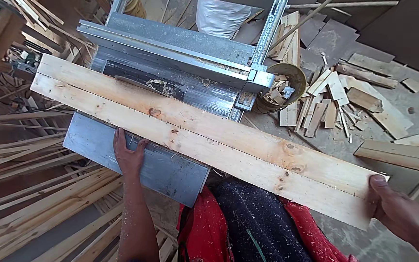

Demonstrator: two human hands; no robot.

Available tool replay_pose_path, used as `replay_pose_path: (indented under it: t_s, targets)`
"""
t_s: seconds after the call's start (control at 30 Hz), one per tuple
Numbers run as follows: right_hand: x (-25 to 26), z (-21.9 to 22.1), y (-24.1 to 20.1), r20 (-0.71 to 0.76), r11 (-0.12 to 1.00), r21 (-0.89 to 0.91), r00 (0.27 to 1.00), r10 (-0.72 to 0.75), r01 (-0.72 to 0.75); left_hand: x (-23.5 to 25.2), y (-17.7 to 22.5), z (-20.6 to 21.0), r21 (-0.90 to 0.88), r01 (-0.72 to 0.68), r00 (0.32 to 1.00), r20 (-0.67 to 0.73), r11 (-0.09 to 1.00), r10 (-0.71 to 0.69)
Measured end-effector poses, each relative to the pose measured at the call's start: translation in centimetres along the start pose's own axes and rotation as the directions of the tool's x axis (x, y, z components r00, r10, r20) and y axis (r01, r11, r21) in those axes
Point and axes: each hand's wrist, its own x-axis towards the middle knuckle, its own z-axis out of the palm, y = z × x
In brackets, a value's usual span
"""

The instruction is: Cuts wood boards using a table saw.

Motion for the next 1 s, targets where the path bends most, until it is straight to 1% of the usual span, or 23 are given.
replay_pose_path:
  t_s: [0.2, 0.4, 0.53, 0.7, 1.0]
  targets:
    - [-0.2, 0.7, -0.3, -0.012, 1.0, -0.006, 1.0, 0.008, -0.008, 0.6, -1.0, 0.0, -0.031, 0.0, 1.0, -0.003, 1.0, 0.0]
    - [-0.3, 1.1, -0.6, -0.011, 1.0, -0.005, 1.0, 0.007, -0.007, 0.8, -0.2, -0.6, -0.031, 0.018, 1.0, 0.002, 0.999, -0.018]
    - [-0.3, 1.4, -0.7, -0.015, 1.0, 0.009, 1.0, 0.006, -0.006, 1.1, -0.6, -0.7, -0.036, 0.023, 1.0, 0.0, 0.999, -0.023]
    - [-0.4, 1.8, -0.9, 0.007, 1.0, -0.009, 1.0, 0.007, -0.007, 1.6, -1.6, -0.6, -0.027, 0.031, 1.0, 0.001, 0.999, -0.031]
    - [-0.7, 2.4, -1.2, 0.017, 1.0, -0.019, 1.0, -0.003, 0.003, 2.1, -1.7, -1.0, -0.042, 0.038, 0.999, 0.003, 0.998, -0.038]
